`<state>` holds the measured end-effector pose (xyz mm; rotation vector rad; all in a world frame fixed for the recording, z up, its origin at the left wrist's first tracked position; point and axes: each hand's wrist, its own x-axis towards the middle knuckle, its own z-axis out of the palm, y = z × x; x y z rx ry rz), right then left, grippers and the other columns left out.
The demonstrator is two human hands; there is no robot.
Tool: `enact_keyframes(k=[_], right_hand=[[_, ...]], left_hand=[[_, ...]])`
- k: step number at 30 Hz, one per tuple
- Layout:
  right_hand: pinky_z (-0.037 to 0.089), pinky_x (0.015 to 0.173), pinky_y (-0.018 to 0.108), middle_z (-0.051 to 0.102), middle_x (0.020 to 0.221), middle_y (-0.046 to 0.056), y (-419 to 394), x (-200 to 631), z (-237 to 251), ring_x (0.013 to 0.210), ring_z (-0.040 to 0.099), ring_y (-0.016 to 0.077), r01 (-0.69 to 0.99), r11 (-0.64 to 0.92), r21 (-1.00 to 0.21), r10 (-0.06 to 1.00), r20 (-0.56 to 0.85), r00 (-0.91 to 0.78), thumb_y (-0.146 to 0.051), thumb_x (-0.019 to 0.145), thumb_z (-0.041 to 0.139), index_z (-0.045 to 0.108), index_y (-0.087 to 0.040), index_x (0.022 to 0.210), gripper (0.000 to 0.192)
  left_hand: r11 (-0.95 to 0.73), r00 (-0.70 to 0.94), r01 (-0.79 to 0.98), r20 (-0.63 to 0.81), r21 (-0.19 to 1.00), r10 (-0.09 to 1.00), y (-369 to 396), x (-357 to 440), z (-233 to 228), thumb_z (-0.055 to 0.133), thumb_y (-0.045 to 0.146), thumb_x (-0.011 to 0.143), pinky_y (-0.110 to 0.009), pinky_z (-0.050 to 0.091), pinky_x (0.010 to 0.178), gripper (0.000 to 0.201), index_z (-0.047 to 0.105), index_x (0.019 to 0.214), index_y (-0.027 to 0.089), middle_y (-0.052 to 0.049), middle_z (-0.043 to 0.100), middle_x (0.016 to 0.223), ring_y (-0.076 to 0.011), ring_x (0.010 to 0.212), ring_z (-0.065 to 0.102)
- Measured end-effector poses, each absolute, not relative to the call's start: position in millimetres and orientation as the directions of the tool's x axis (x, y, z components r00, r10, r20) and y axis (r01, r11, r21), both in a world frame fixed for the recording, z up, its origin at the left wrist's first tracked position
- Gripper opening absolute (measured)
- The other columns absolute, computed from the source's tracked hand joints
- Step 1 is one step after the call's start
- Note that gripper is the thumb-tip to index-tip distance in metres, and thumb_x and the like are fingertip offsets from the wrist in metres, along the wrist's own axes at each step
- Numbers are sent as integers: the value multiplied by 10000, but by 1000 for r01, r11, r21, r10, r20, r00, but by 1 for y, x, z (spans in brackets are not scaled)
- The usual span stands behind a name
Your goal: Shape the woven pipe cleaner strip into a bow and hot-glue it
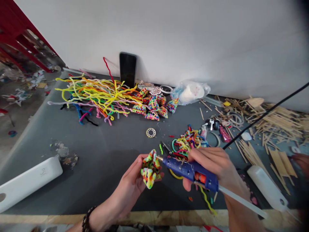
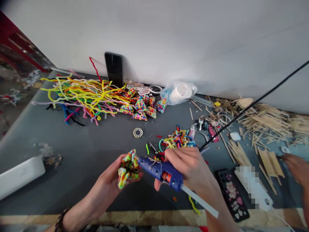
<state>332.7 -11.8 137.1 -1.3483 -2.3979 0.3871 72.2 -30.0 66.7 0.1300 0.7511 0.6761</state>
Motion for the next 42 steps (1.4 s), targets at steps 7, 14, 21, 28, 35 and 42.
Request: enact_keyframes(k=[7, 14, 21, 28, 35, 42], right_hand=[[283, 562, 293, 450, 612, -48, -10, 333, 136, 528, 430, 135, 745, 531, -405, 846, 206, -492, -474, 884, 773, 460, -230, 742, 422], [294, 566, 296, 446, 595, -43, -9, 334, 136, 530, 426, 140, 748, 546, -378, 838, 226, -497, -510, 900, 750, 455, -236, 708, 446], [252, 552, 300, 417, 610, -54, -8, 334, 137, 521, 414, 127, 735, 558, -385, 829, 214, -517, -568, 889, 744, 435, -237, 723, 483], [272, 560, 302, 467, 619, -36, -9, 338, 132, 523, 426, 134, 727, 603, -328, 798, 227, -559, -486, 967, 666, 463, -231, 758, 387], [280, 570, 306, 480, 637, -23, -10, 341, 130, 548, 437, 144, 708, 620, -337, 784, 231, -577, -440, 1037, 552, 472, -221, 800, 333], [264, 566, 302, 469, 624, -38, -11, 342, 131, 526, 428, 128, 719, 614, -326, 789, 213, -577, -499, 985, 640, 454, -226, 764, 398]], left_hand=[[785, 547, -531, -578, 321, 606, -30, 73, 68, 559, 411, 1049, -473, 550, 1019, 331, 674, 1233, 162, -122, 748, 1198, -279, 1010, 759], [788, 551, -524, -578, 323, 602, -30, 73, 67, 567, 435, 1043, -446, 545, 1008, 338, 671, 1226, 170, -117, 746, 1199, -278, 1022, 756], [778, 542, -539, -573, 324, 614, -30, 72, 67, 574, 422, 1041, -422, 550, 991, 324, 681, 1223, 176, -113, 755, 1183, -272, 1028, 752], [766, 544, -561, -558, 313, 627, -27, 75, 69, 563, 389, 1048, -427, 573, 980, 310, 700, 1224, 173, -110, 766, 1195, -263, 1014, 756], [760, 536, -584, -567, 286, 626, -25, 75, 71, 621, 403, 1021, -427, 579, 981, 309, 729, 1189, 168, -111, 777, 1188, -260, 1001, 759], [761, 536, -586, -572, 278, 621, -25, 75, 70, 575, 403, 1045, -445, 562, 1027, 339, 730, 1194, 141, -125, 777, 1195, -263, 1033, 750]])
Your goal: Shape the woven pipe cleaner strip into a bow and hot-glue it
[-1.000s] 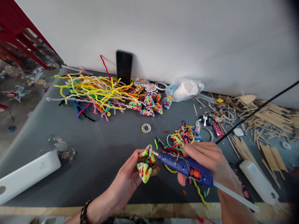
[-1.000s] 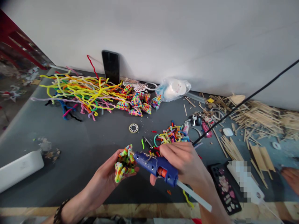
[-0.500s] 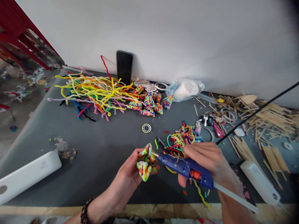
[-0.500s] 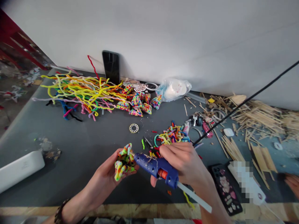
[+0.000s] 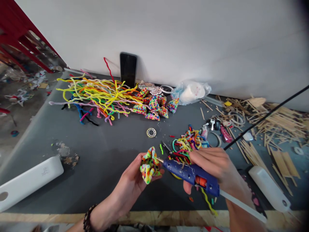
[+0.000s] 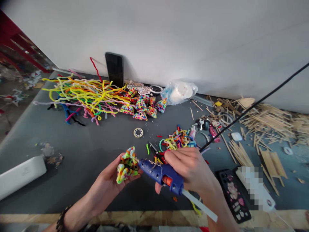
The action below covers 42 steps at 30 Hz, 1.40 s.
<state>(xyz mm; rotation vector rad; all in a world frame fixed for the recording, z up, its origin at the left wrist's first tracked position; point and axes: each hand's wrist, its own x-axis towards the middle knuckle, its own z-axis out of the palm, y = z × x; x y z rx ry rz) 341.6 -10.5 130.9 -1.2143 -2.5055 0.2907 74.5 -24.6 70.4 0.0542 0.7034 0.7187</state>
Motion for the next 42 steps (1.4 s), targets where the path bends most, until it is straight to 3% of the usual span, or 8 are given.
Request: enact_keyframes(k=[10, 20, 25, 31, 35, 38, 42], right_hand=[[277, 569, 306, 507, 631, -26, -8, 344, 130, 533, 462, 148, 704, 633, -322, 772, 187, -608, -435, 990, 619, 465, -236, 797, 317], [258, 561, 318, 489, 624, -21, -5, 344, 128, 545, 432, 142, 690, 652, -313, 755, 189, -628, -464, 1026, 558, 471, -226, 777, 356], [261, 556, 321, 497, 616, -16, -3, 342, 130, 531, 444, 146, 683, 659, -315, 749, 193, -634, -445, 1043, 519, 483, -228, 769, 351], [265, 546, 318, 491, 606, -34, -4, 341, 129, 518, 468, 148, 687, 656, -313, 753, 203, -626, -442, 983, 627, 470, -237, 777, 331], [376, 597, 297, 630, 696, -9, -6, 343, 130, 576, 587, 155, 681, 607, -409, 789, 212, -576, -419, 954, 681, 570, -222, 914, 230], [397, 602, 273, 654, 707, -34, -5, 341, 132, 582, 611, 141, 683, 584, -439, 805, 206, -556, -404, 901, 754, 601, -220, 1006, 261], [382, 595, 271, 667, 710, -21, -4, 336, 134, 575, 606, 136, 681, 585, -440, 802, 190, -566, -349, 935, 714, 594, -205, 972, 191]], left_hand=[[761, 541, -594, -570, 261, 618, -22, 76, 72, 516, 386, 1077, -449, 547, 1067, 349, 730, 1224, 153, -113, 764, 1243, -248, 1077, 733], [728, 512, -646, -578, 229, 636, -17, 75, 74, 516, 374, 1082, -433, 573, 1063, 347, 762, 1153, 138, -91, 801, 1133, -222, 1045, 745], [735, 509, -646, -603, 204, 614, -15, 75, 72, 528, 371, 1079, -422, 575, 1071, 355, 750, 1182, 115, -115, 787, 1194, -225, 1084, 737], [760, 514, -629, -648, 161, 562, -13, 76, 71, 552, 330, 1068, -411, 604, 1025, 319, 730, 1223, 116, -126, 776, 1232, -235, 1091, 745], [788, 537, -601, -664, 131, 520, -13, 76, 71, 572, 341, 1055, -399, 614, 1004, 340, 726, 1217, 84, -151, 782, 1198, -261, 1050, 769], [797, 575, -594, -634, 111, 517, -14, 76, 72, 562, 336, 1059, -394, 612, 1007, 356, 713, 1233, 66, -169, 780, 1193, -269, 1050, 772], [800, 606, -595, -611, 77, 510, -15, 76, 71, 537, 311, 1071, -379, 609, 1016, 338, 706, 1249, 78, -155, 780, 1203, -252, 1064, 770]])
